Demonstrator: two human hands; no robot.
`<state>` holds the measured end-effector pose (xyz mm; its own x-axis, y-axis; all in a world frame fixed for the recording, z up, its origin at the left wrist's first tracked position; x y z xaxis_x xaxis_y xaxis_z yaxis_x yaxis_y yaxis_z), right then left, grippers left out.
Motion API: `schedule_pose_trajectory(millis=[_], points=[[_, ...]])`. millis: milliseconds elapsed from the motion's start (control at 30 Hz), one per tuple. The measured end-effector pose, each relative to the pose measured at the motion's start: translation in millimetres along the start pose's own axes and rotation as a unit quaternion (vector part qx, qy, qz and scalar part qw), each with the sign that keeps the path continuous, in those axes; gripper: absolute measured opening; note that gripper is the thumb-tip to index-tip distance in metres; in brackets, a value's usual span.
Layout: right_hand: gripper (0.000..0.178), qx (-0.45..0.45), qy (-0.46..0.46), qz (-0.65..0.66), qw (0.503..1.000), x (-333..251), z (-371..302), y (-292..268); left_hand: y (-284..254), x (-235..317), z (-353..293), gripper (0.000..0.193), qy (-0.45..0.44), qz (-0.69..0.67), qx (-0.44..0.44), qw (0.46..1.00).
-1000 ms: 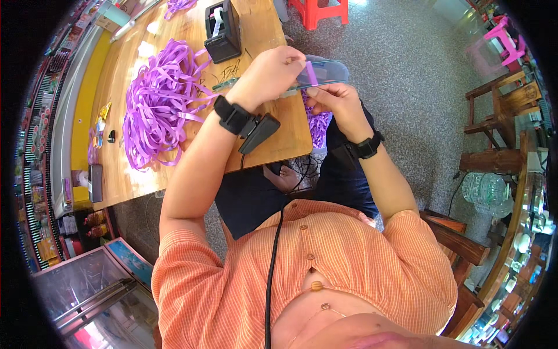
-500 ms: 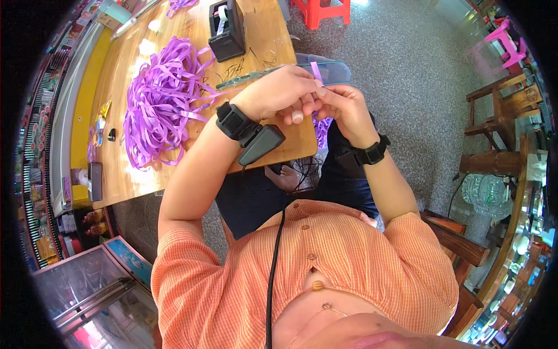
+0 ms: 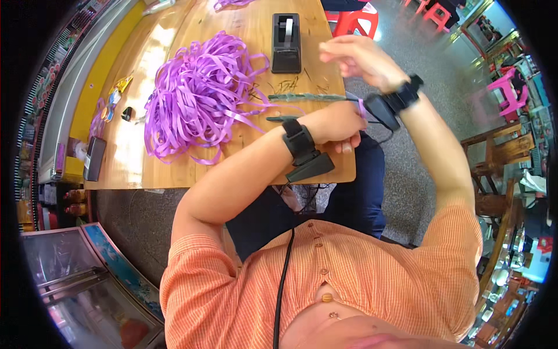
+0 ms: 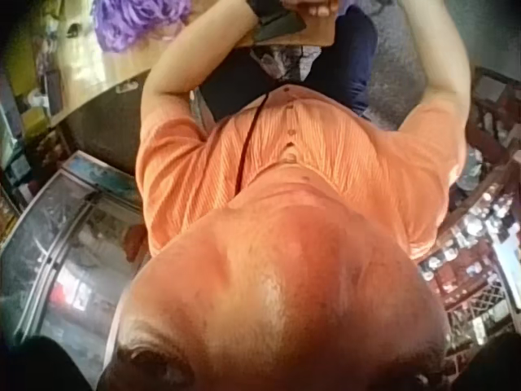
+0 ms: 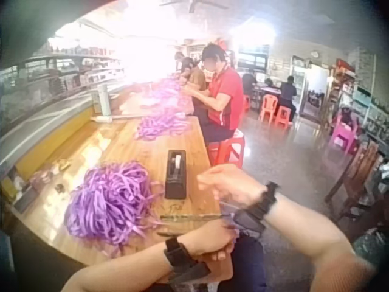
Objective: Tying purple ribbon strips onto a mesh base to create decorative items.
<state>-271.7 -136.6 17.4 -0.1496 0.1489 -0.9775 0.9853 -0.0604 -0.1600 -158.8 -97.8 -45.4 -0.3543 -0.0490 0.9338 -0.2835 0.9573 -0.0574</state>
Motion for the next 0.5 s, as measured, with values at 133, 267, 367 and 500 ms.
schedule_pose_trajectory(millis=[133, 267, 367, 500], points=[[0.024, -0.028, 0.052, -0.003, 0.998, 2.5, 62.8, 16.2, -0.7, -4.5, 5.2, 0.027, -0.015, 0.046, -0.023, 0.999], [0.022, -0.002, 0.117, -0.006, 0.993, 7.5, 83.9, 24.9, -1.7, -8.1, 9.3, 0.026, -0.017, 0.055, -0.018, 0.998], [0.021, 0.007, 0.13, 0.003, 0.991, 8.6, 88.0, 26.6, -1.9, -9.1, 10.4, 0.026, -0.014, 0.045, -0.025, 0.999], [0.019, 0.032, 0.122, 0.014, 0.992, 5.4, 87.0, 37.1, -3.7, -12.3, 10.1, 0.025, -0.01, 0.057, -0.027, 0.998]])
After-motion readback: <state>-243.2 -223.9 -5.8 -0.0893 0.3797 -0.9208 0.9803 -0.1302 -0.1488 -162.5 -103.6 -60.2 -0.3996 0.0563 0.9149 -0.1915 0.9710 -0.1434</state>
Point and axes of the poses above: each hand's wrist, its own z-axis towards the middle knuckle, its own y-axis out of the palm, x = y × z, the point moved 4 cm from there along z, towards the middle knuckle, and after that the axes turned 1 degree about z, right-handed, at the moved point
